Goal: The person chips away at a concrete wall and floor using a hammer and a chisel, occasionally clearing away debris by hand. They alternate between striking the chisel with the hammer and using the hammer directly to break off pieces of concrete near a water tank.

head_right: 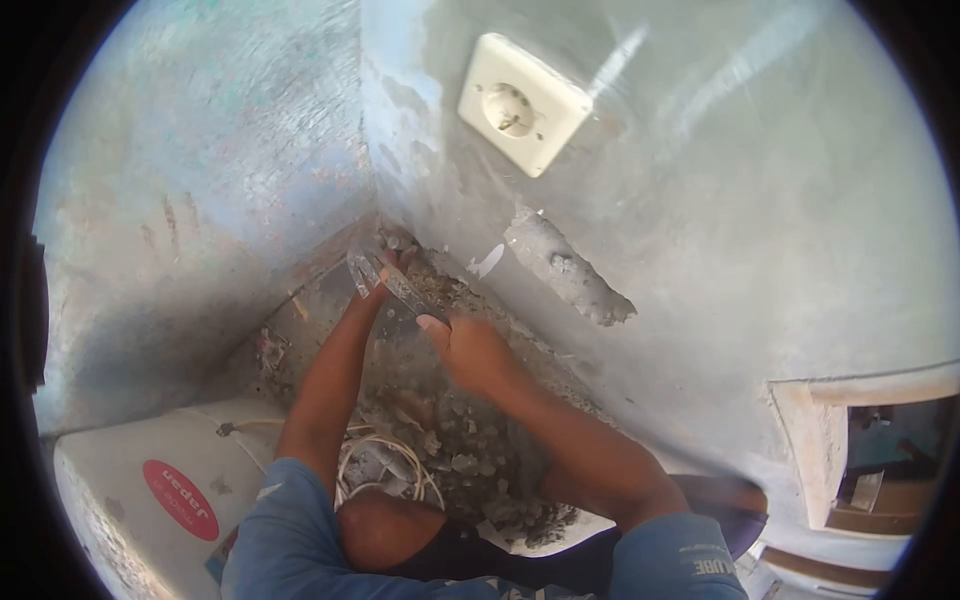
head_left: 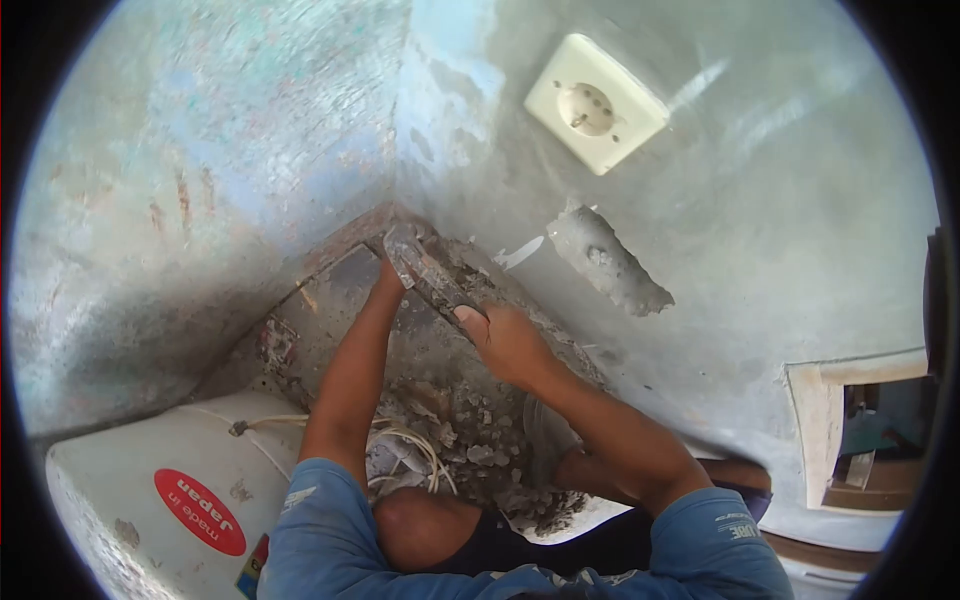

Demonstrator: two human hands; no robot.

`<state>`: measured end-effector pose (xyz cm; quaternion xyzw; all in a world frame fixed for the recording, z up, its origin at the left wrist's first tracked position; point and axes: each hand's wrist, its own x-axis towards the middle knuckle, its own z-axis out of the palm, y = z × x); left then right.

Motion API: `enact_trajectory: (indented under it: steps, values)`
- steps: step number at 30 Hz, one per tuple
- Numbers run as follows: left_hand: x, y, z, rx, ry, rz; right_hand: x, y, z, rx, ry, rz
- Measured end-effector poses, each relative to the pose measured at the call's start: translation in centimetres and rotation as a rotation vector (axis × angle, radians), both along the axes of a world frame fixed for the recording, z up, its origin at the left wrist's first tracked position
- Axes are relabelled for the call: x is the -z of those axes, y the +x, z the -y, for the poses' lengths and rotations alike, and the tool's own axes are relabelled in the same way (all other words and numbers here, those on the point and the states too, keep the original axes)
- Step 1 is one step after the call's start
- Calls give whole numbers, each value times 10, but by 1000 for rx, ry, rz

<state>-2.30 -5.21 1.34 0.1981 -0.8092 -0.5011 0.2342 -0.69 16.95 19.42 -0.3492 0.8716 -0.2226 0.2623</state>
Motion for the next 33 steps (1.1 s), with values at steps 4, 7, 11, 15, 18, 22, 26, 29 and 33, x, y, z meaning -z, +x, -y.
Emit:
enact_trajectory:
  steps: [4,7,11,15,18,22,26,29,33]
  values:
    - [-27,12,-17,3,-52,101,-50,16,-12,19,-305,-14]
    - [-13,19,-57,-148,-248,44,-21,13,-64,-37,-490,-64]
    - [6,38,-89,-236,-198,-104,-37,42,-65,183,-672,303]
    - [13,51,-77,-277,-94,-203,-10,45,-79,237,-680,227]
    - [18,45,-67,-259,-31,-237,-5,47,-76,185,-544,91]
    - [21,31,-69,-279,9,-236,-30,59,-45,235,-646,210]
    - [18,16,-73,-337,108,-136,-31,51,-35,110,-728,84]
    - [10,13,-69,-359,101,-71,-7,33,-31,219,-363,62]
    - [0,16,-64,-351,103,-127,18,5,0,28,158,-251]
